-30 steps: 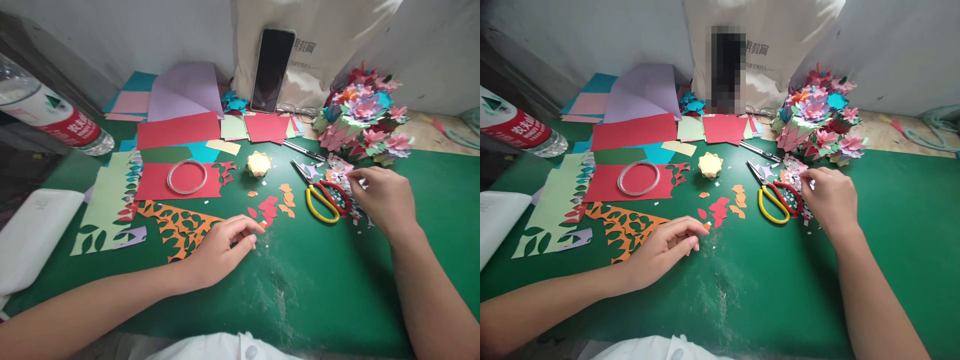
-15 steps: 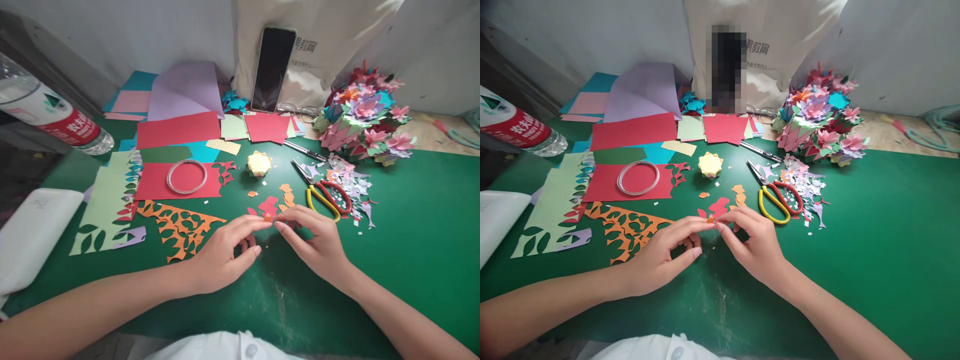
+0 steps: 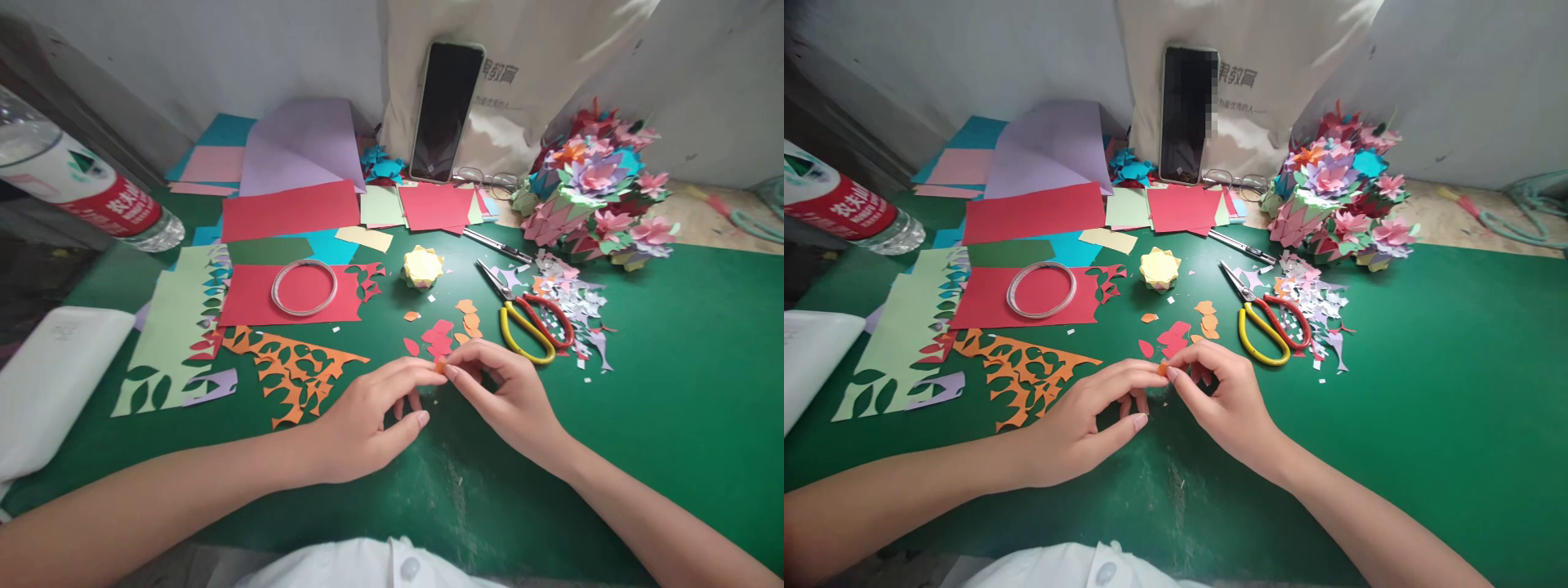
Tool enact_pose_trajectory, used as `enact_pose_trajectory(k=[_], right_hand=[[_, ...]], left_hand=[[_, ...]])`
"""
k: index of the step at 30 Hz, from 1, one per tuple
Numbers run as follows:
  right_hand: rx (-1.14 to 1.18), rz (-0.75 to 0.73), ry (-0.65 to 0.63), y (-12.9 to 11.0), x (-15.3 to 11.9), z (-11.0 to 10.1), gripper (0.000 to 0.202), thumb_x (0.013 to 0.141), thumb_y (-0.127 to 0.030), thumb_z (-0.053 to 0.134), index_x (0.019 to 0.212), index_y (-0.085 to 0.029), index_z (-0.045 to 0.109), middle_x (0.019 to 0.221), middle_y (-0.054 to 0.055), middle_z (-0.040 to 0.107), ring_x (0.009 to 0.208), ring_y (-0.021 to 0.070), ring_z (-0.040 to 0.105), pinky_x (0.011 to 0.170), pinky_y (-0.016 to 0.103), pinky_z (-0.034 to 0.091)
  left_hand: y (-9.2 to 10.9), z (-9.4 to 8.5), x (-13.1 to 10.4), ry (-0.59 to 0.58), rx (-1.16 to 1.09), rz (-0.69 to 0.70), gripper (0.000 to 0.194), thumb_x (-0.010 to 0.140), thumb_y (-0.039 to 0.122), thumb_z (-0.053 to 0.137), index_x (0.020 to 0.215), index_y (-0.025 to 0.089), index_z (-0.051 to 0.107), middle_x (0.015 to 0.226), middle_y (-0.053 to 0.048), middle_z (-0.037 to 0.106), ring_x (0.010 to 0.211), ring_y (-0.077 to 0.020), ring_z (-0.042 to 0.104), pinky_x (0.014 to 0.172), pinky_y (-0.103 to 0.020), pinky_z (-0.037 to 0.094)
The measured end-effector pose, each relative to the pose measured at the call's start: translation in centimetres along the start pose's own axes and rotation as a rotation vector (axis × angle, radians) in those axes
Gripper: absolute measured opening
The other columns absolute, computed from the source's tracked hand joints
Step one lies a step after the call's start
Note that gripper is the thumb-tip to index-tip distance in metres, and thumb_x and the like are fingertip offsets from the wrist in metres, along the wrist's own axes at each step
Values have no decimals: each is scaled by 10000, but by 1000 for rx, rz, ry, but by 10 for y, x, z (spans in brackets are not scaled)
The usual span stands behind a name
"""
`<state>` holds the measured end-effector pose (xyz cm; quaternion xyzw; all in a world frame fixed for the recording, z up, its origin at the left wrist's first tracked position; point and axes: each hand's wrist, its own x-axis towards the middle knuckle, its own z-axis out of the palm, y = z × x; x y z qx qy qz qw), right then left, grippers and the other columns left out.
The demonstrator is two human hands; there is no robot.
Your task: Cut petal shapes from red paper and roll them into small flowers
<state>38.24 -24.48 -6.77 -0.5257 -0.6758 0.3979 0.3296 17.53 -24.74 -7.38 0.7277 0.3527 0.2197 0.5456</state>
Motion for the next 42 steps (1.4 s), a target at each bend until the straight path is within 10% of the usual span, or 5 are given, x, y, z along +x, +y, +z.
enact_pose_trajectory(k=[8,42], right_hand=[[-19,-102,-53,-3,-2,0,94,914,-182,537,827,-196,567,727,3,551,629,129,480,568,260,407],[-80,-276,-107,-3,-8,8,105,931,-135,483,862,-209,509,722,3,522,662,137,488,585,260,400]], left_hand=[[3,-3,2,61,-121,-194,142,949,262,467,1070,209,522,899,-11,581,777,-130,579,718,-265,495],[1,-2,8,164,-252,-163,126,908,195,531,793,179,580,921,-16,549,750,-103,533,643,-226,451]])
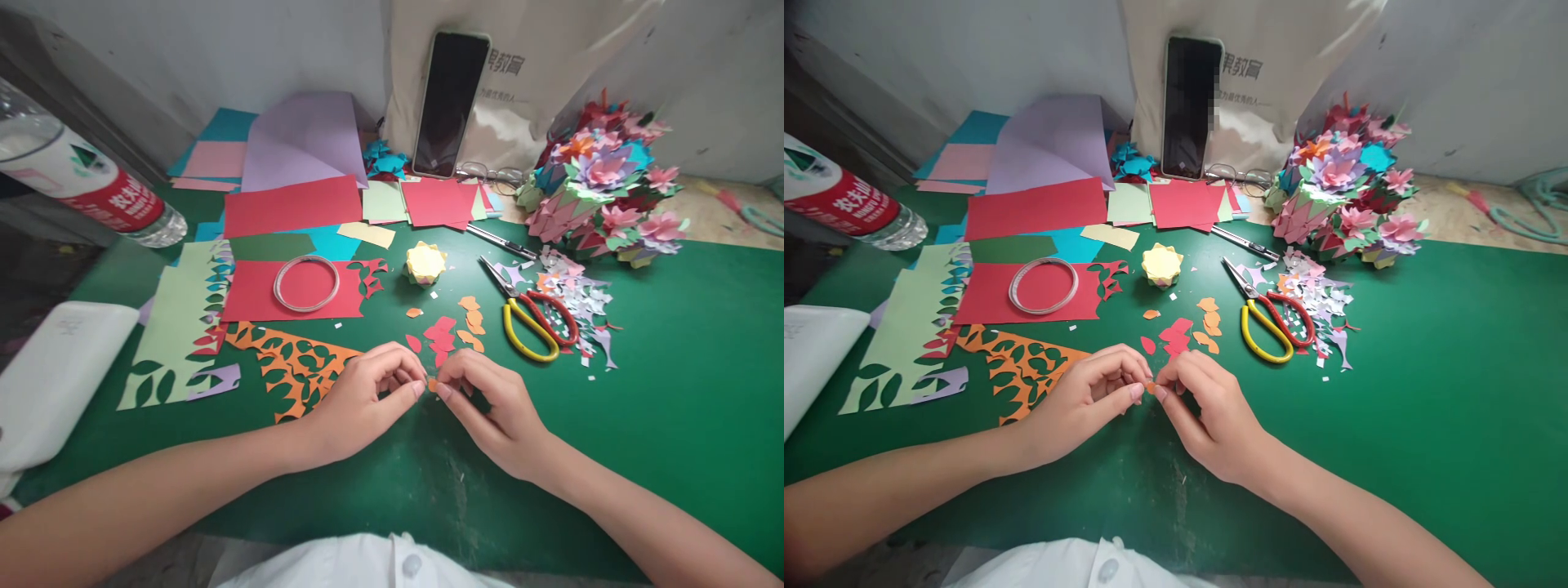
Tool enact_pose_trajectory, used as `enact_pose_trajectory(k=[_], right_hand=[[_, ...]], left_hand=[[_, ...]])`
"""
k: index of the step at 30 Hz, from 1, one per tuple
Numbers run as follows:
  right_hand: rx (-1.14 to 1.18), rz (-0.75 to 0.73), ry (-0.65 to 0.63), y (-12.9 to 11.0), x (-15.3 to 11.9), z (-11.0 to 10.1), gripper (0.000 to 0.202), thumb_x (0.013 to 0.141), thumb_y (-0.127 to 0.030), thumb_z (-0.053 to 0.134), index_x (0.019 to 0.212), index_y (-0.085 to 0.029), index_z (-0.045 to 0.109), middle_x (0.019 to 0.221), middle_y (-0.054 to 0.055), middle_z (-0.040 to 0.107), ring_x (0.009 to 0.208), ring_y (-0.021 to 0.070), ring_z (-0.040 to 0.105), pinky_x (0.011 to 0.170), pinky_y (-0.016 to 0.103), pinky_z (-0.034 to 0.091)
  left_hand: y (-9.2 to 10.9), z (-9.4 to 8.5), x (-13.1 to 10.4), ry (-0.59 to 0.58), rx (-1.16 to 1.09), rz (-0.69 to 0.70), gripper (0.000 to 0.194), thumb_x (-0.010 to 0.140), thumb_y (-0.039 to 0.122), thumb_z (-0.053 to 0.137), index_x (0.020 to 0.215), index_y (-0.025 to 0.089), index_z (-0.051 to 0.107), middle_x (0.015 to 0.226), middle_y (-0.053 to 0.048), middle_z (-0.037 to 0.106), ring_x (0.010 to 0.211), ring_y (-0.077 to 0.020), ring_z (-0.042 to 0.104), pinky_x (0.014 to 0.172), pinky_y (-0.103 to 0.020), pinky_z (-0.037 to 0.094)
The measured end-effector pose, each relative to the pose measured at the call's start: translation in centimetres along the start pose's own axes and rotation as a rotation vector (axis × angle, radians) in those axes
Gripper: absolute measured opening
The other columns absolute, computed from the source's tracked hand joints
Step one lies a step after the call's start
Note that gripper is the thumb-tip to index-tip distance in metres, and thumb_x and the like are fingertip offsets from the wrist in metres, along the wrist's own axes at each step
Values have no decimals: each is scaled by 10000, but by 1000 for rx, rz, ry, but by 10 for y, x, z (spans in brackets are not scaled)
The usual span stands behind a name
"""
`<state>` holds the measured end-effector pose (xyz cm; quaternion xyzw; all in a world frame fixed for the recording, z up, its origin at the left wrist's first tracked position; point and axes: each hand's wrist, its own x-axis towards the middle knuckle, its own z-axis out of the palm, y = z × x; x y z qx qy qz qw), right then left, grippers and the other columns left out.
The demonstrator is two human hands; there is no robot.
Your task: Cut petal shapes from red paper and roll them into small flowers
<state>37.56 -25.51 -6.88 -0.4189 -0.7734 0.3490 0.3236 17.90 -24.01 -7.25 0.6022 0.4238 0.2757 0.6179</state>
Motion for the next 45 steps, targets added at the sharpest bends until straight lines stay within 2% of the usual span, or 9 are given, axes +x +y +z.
enact_pose_trajectory(k=[7,19,27,30,32,38,40,42,45], right_hand=[[14,10,-23,1,-1,1,103,924,-134,502,853,-208,513,727,3,522,673,138,482,596,263,393],[-15,14,-10,3,-1,4,102,920,-131,514,841,-195,515,729,7,540,679,137,473,616,270,394],[-95,-81,58,5,0,-1,144,895,-59,505,842,-191,480,741,5,521,683,135,447,633,282,379],[-137,-79,54,6,1,-4,136,900,-71,514,837,-188,484,733,8,536,687,140,452,631,284,380],[-171,-69,34,6,1,-6,127,901,-80,520,835,-186,496,729,10,552,689,144,452,634,286,380],[-254,-26,-58,7,-1,-4,109,906,-132,526,807,-177,537,704,15,545,691,160,426,621,292,362],[-278,-1,-78,7,-2,-3,115,902,-140,526,793,-177,536,704,16,546,692,162,421,623,293,361],[-301,27,-95,8,-3,-2,120,900,-143,521,787,-179,534,708,19,552,703,168,428,626,293,366],[-360,52,-99,10,-3,-1,123,902,-151,517,784,-182,532,724,28,562,727,180,440,631,297,375]], left_hand=[[0,-1,-1,-41,-36,18,75,900,197,553,840,172,590,957,-19,539,750,-90,523,666,-222,455],[-2,-1,0,-10,-40,19,133,904,185,550,772,176,549,929,-8,541,776,-95,528,682,-219,447],[0,-1,0,4,-121,-44,38,884,199,578,914,185,559,926,-6,525,787,-108,538,706,-239,472],[8,-6,-3,8,-107,11,47,902,222,543,935,188,548,914,-9,541,785,-115,562,703,-246,490],[12,-14,-3,55,52,94,78,918,245,511,960,194,552,916,-19,567,810,-137,582,723,-269,503],[13,-57,12,474,1080,342,94,900,247,500,926,184,565,919,-66,621,924,-243,588,819,-371,476],[10,-70,17,520,1343,291,147,890,285,503,910,159,575,935,-112,613,929,-291,583,817,-410,480],[7,-79,21,497,1544,151,219,872,326,513,923,123,578,896,-147,605,879,-331,582,734,-426,489],[3,-83,23,420,1670,13,263,885,342,482,907,99,580,839,-163,599,847,-352,588,671,-423,486]])
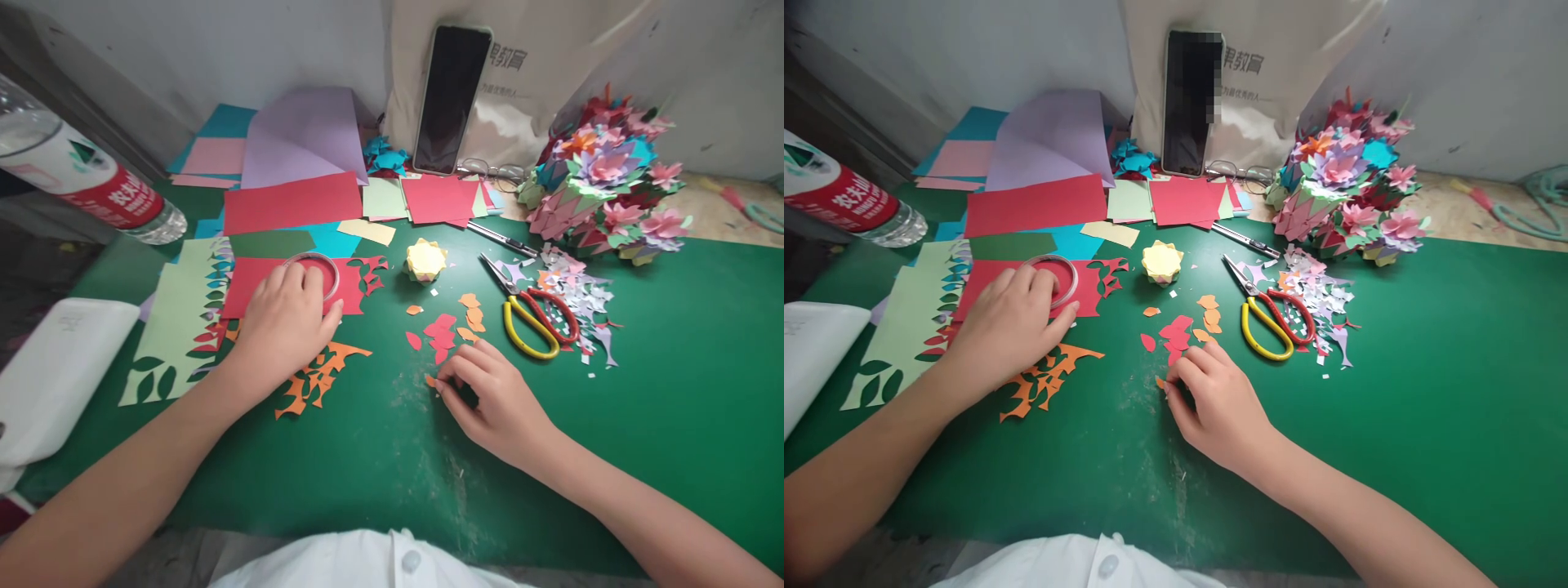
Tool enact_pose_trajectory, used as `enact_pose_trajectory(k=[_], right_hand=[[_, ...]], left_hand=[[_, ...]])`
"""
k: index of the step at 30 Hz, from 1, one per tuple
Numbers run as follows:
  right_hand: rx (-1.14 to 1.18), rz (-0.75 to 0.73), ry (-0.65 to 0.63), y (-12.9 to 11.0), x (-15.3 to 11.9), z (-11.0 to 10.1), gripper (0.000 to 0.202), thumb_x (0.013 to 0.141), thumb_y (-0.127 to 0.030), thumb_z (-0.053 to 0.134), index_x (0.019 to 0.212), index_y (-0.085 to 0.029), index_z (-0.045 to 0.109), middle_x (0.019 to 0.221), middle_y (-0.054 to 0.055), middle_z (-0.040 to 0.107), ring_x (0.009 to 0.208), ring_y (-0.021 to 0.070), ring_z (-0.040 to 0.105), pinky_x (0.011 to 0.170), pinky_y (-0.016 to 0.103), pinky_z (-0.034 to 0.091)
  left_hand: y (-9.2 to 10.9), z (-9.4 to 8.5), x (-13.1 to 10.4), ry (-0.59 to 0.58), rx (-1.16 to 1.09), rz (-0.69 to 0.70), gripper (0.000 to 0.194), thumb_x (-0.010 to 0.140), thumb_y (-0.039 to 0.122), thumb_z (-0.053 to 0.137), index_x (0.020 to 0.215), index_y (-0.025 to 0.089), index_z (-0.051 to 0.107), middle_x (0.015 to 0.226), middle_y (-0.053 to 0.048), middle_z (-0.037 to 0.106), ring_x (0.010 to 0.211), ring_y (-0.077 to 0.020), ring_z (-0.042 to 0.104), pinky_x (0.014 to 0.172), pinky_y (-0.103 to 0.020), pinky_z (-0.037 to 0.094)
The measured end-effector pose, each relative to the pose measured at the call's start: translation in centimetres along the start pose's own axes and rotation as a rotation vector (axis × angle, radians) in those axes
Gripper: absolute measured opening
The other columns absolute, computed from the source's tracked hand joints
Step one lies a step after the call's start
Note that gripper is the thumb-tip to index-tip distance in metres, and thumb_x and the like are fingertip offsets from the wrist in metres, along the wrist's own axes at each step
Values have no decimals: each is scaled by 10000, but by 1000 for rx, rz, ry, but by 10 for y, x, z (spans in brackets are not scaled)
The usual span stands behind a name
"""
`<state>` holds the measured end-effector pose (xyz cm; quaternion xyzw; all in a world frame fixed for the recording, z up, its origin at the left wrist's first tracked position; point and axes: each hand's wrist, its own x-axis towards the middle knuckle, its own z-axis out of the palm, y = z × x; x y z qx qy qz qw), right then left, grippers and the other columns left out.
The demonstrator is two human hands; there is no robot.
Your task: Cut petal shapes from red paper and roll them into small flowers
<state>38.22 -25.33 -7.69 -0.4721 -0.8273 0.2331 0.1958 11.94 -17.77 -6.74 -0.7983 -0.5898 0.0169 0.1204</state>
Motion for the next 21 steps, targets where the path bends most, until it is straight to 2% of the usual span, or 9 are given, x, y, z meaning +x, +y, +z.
enact_pose_trajectory(k=[4,8,11,13,15,17,19,21], right_hand=[[-93,-2,22,2,1,2,114,905,-169,524,792,-179,520,751,39,578,739,189,448,638,306,383],[-91,-33,35,2,2,-1,113,913,-171,513,801,-178,514,753,33,585,731,183,460,628,296,386],[-131,-62,72,7,4,-12,87,941,-180,475,883,-172,540,781,43,598,738,188,492,649,303,411],[-241,-57,140,16,7,-23,121,963,-199,435,952,-155,547,821,69,612,772,210,528,690,329,432],[-420,6,227,27,8,-35,149,963,-225,427,972,-146,553,875,103,631,830,249,551,741,363,437],[-655,132,277,41,9,-44,178,932,-249,457,1005,-127,565,909,143,625,852,293,545,750,395,432],[-805,258,274,53,7,-50,232,884,-254,491,1033,-96,572,900,177,603,820,317,537,721,414,425],[-810,320,212,64,5,-52,266,853,-249,499,1046,-80,565,879,187,586,786,316,538,684,410,418]], left_hand=[[1,2,0,-23,15,33,238,913,253,409,894,109,598,806,-149,599,830,-337,589,684,-419,481],[0,2,1,-3,-7,73,248,914,169,365,920,109,606,818,-145,599,841,-324,590,722,-413,476],[-1,1,1,86,-52,22,251,927,159,338,926,112,585,799,-134,609,838,-311,602,705,-393,469],[-1,0,1,170,-103,-36,222,937,189,351,922,134,566,740,-98,600,784,-288,608,647,-365,452],[-1,-3,0,253,-193,-69,172,939,220,382,904,164,541,704,-58,589,714,-247,605,616,-338,434],[1,-6,-2,328,-332,-68,121,944,229,407,893,189,509,721,-27,612,679,-205,610,609,-312,435],[4,-10,-5,411,-509,-39,69,948,212,432,906,206,487,786,-13,664,711,-182,645,625,-294,458],[9,-13,-9,488,-653,1,42,944,183,460,933,219,478,856,-8,706,790,-178,684,672,-290,488]])
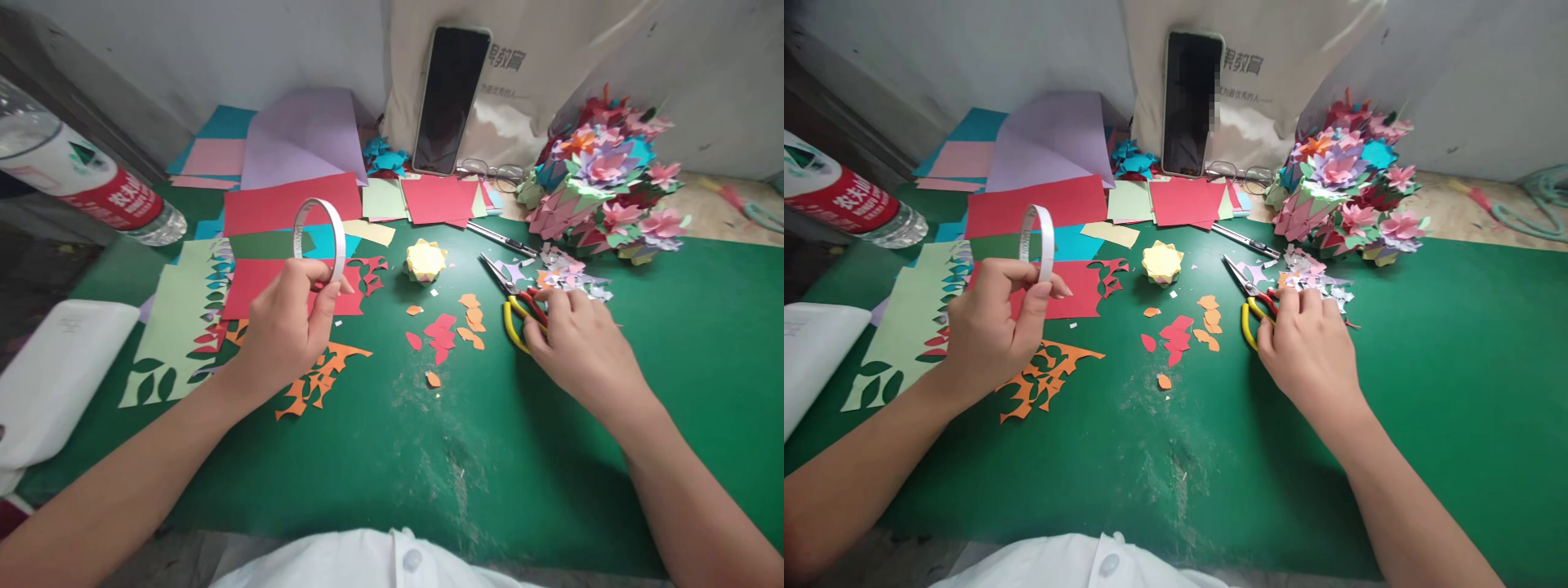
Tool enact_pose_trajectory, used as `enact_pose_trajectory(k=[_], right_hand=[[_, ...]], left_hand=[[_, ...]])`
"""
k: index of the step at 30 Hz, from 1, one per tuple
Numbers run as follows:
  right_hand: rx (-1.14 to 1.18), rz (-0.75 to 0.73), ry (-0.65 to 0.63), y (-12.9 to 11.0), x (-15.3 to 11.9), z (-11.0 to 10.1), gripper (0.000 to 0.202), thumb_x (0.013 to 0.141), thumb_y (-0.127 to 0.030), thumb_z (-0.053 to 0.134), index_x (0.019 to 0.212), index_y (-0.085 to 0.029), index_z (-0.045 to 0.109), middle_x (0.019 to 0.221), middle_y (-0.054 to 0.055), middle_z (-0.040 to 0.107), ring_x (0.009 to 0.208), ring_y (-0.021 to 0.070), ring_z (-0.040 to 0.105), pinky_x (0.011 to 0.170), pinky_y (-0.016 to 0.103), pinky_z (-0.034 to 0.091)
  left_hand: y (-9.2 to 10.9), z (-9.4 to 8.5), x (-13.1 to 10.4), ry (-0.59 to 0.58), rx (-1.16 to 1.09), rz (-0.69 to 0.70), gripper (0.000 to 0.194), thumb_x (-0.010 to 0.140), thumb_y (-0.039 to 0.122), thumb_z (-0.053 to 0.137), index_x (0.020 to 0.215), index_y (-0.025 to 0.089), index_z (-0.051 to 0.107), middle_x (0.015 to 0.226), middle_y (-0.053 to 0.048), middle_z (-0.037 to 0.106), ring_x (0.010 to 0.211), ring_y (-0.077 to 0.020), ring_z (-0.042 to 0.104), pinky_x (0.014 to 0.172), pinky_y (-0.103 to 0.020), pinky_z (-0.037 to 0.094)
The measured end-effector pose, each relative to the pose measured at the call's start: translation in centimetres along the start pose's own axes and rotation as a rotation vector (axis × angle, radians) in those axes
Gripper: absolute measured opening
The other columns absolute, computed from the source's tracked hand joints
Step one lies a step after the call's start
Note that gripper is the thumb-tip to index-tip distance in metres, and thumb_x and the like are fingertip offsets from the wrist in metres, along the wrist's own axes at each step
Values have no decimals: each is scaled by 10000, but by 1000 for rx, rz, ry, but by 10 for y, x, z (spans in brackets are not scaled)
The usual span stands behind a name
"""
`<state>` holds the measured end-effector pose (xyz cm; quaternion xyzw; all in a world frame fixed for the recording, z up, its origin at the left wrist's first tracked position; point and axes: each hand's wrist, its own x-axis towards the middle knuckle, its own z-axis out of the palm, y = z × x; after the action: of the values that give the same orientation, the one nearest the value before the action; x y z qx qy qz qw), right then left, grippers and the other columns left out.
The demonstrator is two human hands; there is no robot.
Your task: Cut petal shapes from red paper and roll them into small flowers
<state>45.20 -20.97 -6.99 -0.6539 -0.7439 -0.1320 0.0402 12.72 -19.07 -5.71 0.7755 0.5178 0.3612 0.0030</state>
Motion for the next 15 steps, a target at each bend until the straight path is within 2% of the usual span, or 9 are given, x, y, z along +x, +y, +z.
enact_pose_trajectory(k=[4,10,15], right_hand=[[110,18,-96,8,1,10,200,833,-222,511,999,-121,560,852,150,580,756,280,563,646,370,420],[128,77,-64,12,3,17,226,745,-194,562,960,-126,582,840,138,583,716,259,569,587,333,407],[132,151,-29,12,3,8,148,732,-229,569,865,-165,557,795,104,574,642,236,542,536,315,354]], left_hand=[[10,0,-6,26,-176,-36,123,920,138,506,972,247,484,923,0,732,880,-184,707,730,-309,535],[15,3,-15,-21,-578,-107,204,909,130,552,1057,262,511,1015,-5,747,948,-196,726,801,-350,603],[23,1,-12,-60,-820,-184,350,895,72,553,1150,265,411,982,0,756,908,-195,746,899,-417,599]])
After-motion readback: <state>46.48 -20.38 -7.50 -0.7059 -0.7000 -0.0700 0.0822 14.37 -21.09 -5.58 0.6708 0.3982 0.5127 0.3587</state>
